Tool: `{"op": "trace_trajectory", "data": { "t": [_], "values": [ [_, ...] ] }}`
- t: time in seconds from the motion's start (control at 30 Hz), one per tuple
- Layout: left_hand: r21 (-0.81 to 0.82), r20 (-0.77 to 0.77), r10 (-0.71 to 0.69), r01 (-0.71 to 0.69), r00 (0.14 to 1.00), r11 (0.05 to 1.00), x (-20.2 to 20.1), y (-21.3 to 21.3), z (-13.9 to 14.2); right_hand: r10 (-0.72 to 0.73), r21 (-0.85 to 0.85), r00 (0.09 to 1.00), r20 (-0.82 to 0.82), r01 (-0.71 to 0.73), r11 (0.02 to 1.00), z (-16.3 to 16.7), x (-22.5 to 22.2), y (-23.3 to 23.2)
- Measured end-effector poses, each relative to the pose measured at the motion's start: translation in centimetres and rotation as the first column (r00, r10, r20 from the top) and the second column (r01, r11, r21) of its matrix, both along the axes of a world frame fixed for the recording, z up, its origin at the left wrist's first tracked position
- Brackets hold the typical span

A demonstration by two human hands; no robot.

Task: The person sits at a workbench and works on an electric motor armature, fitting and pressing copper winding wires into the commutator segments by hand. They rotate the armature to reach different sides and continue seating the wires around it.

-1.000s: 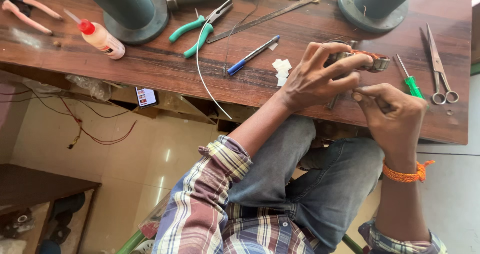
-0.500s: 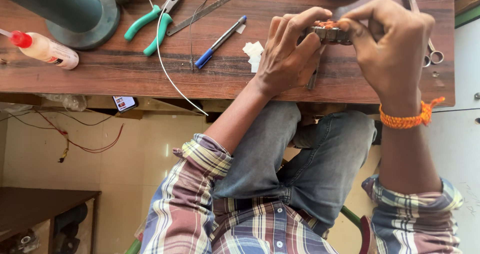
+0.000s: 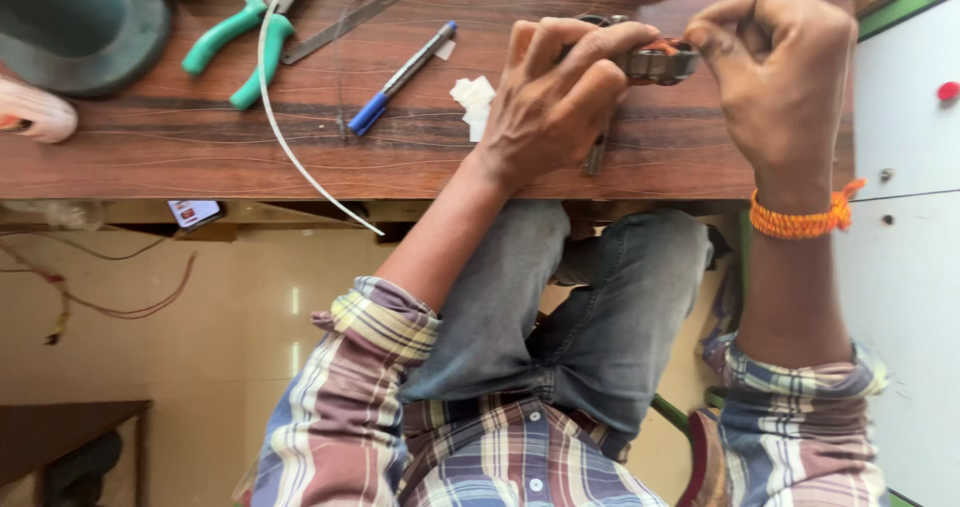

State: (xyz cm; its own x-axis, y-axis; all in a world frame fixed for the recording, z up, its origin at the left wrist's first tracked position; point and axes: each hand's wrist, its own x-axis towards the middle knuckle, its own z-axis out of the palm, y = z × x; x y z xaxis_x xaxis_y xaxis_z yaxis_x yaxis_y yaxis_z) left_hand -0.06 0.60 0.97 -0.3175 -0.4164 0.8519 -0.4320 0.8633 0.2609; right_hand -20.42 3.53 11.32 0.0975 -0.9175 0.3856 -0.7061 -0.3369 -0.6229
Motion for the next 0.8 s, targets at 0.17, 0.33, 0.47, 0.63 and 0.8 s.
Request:
{"op": "trace_trajectory", "data": {
  "t": [0.17, 0.33, 0.47, 0.63, 0.8],
  "values": [
    [0.037, -0.01, 0.003, -0.003, 1.0, 0.999, -0.3, -0.4, -0.3, 0.029, -0.011, 0.999, -0.041, -0.029, 1.0, 0.0, -0.5, 2.9],
    [0.042, 0.002, 0.021, -0.021, 1.0, 0.999, 0.1, -0.4, -0.4, 0.185, -0.144, 0.983, -0.021, -0.186, 0.972, -2.5, 0.4, 3.3],
    [-0.027, 0.054, 0.069, -0.068, 0.996, 0.997, 0.0, -0.1, -0.3, 0.134, -0.091, 0.986, 0.096, -0.126, 0.988, -4.8, 0.9, 3.2],
    [-0.108, 0.113, 0.09, -0.078, 0.989, 0.991, 0.2, 0.3, -0.3, 0.071, -0.022, 0.967, 0.244, -0.067, 0.998, -7.0, 0.6, 2.8],
    [-0.179, 0.113, 0.109, -0.088, 0.988, 0.98, 0.0, 0.3, -0.3, 0.104, -0.027, 0.922, 0.374, -0.101, 0.995, -8.0, 0.4, 3.2]
  ]
}}
